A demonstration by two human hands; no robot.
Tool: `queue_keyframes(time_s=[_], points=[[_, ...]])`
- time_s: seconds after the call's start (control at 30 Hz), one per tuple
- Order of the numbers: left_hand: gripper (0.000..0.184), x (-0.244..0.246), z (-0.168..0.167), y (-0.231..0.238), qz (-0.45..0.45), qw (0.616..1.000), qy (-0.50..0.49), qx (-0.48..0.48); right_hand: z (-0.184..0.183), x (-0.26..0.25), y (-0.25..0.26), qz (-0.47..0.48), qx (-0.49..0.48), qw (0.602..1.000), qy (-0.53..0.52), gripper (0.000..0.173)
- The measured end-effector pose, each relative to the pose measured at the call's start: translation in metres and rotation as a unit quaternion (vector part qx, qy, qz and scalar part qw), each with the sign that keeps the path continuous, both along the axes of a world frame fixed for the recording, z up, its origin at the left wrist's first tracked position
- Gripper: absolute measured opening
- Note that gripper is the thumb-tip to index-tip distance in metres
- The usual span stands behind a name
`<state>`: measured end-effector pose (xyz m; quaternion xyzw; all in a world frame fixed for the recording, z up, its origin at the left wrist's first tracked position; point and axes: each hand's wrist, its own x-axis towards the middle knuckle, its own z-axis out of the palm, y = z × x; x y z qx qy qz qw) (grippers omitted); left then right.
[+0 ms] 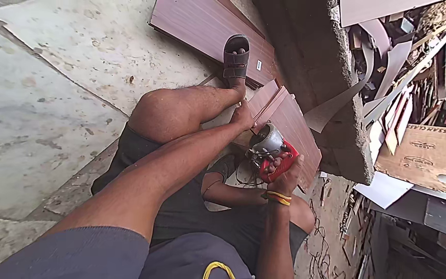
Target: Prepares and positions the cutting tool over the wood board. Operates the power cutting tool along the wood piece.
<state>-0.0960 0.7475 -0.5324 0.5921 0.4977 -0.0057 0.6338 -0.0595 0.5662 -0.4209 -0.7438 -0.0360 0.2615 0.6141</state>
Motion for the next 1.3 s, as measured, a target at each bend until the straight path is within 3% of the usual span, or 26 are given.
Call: queue_keyframes(time_s=[1.3], points=[[0.091,0.000,0.005,0.004,-0.012,1.000,0.016,-0.023,-0.001,0.025,0.026,-0.013,-0.008,1.000,-0.021,0.061]])
